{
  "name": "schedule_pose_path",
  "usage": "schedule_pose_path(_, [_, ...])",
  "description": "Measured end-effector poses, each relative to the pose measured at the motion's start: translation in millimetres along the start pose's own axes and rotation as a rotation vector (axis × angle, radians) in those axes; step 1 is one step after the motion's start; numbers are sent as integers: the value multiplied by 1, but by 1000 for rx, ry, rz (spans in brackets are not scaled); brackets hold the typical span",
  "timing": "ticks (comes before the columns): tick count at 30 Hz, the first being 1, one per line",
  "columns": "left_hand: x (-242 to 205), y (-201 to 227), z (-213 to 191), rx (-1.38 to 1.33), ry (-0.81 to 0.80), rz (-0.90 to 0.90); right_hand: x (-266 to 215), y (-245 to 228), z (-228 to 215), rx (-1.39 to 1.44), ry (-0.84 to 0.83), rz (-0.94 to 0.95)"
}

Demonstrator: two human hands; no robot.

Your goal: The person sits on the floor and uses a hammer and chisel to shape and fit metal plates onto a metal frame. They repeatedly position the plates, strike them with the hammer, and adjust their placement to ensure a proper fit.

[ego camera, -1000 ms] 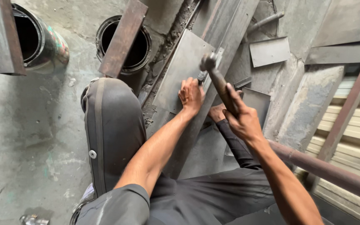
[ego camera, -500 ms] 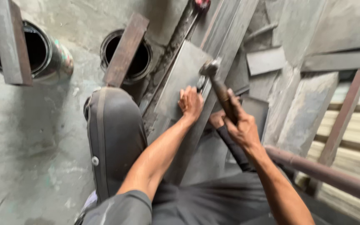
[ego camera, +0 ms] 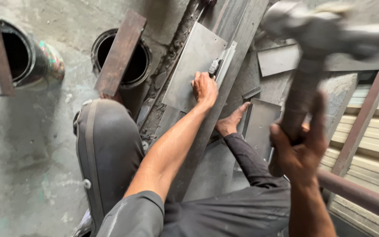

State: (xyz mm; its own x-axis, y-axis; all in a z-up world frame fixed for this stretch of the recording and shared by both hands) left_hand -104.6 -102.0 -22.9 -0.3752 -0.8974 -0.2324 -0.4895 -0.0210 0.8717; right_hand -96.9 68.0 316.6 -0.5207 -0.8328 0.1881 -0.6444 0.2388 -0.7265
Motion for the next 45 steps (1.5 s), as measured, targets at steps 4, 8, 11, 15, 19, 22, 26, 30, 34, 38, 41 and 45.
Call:
schedule_pose_path(4, [12,10,3,62,48,109,19,27,-4,41,108,215])
schedule_pose_path(8, [1,4,-3,42,12,66,79,107,50,-73,-11,66])
schedule_pose_path(11, [-2,6,-10,60,17,85,101,218,78,-157,2,541])
schedule_pose_path(15, [6,9,-7,87,-2,87,113,266,96,-206,37,384])
schedule_pose_path(19, [-10,-1,-3,93,48,182,85,265,99,-181,-24,324])
schedule_pose_path(22, [-18,-14,-6,74,54,172,72,256,105,-179,-79,412])
schedule_pose_path(26, [-74,-19,-45,130,326,391,32,229,118,-237,-102,394])
schedule_pose_path(30, [-116,-65,-62,127,-1,52,-26,211,131,-232,-120,386])
schedule_pose_path(34, [-116,-61,-69,48,44,46,-46,211,130,-225,-109,393])
schedule_pose_path(38, [-77,-41,-48,12,96,136,-40,216,130,-234,-154,484])
schedule_pose_path(41, [-57,-34,-31,11,37,114,-26,205,117,-93,-145,521])
schedule_pose_path(45, [-59,-36,-40,74,2,99,-21,151,87,-234,-144,450])
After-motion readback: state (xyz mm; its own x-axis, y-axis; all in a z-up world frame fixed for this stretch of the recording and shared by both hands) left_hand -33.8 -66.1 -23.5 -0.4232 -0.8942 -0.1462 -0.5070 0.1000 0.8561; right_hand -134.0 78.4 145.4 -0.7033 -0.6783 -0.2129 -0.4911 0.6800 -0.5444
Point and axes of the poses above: each hand's wrist, its own x-axis towards the middle knuckle, its own z-axis out of the palm, y = z × x, the point moved 7 cm from there along x, towards the middle knuckle, and after that the axes turned 1 degree about -y, right-handed, at the moved point
